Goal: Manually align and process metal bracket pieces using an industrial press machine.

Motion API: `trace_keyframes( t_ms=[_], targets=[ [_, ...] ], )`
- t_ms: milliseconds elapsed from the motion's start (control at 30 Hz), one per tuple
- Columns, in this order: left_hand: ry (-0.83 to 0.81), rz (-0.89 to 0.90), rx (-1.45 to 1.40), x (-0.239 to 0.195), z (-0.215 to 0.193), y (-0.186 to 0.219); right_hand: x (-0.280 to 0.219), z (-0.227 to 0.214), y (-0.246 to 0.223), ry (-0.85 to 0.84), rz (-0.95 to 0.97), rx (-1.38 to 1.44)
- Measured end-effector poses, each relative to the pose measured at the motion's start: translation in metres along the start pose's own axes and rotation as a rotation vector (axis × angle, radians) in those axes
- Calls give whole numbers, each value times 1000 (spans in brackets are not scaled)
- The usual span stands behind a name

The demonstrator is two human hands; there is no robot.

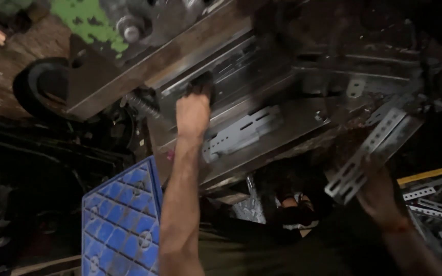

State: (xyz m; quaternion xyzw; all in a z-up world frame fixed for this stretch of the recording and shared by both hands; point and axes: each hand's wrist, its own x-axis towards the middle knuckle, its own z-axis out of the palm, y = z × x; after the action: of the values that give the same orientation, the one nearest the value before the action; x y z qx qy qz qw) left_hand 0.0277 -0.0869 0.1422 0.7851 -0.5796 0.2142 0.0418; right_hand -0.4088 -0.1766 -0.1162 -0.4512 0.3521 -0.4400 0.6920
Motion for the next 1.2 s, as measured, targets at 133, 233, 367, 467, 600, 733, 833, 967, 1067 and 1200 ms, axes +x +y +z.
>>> trace_keyframes(
  t_ms=[133, 233, 367, 467, 600, 733, 833, 967, 1067, 1200],
  targets=[
    [-286, -150, -75, 15, 33, -11, 5, -27, 41, 162, 430, 296],
    [44, 42, -228, 11, -24, 26, 16, -60, 94, 96, 444, 345],
    [258, 311, -198, -45, 1, 50, 10, -55, 92, -32, 295, 483],
    [132, 240, -159, -86, 28, 66, 10, -38, 74, 41, 297, 477],
    [154, 161, -148, -124, 71, 55, -1, -21, 50, 208, 424, 262],
    [-66, 28, -312, -124, 76, 22, -9, -6, 42, 191, 380, 115],
    [-318, -28, -73, -149, 170, -37, -8, 20, -2, 218, 321, -97],
    [-387, -74, 91, -133, 118, -11, 4, 35, -37, 164, -21, -355],
    [-286, -87, -172, -134, 107, -10, 12, 65, -94, 50, -452, -651],
    [-7, 72, -155, -128, 46, 15, 31, 123, -164, -158, -785, -1041]
  ],
)
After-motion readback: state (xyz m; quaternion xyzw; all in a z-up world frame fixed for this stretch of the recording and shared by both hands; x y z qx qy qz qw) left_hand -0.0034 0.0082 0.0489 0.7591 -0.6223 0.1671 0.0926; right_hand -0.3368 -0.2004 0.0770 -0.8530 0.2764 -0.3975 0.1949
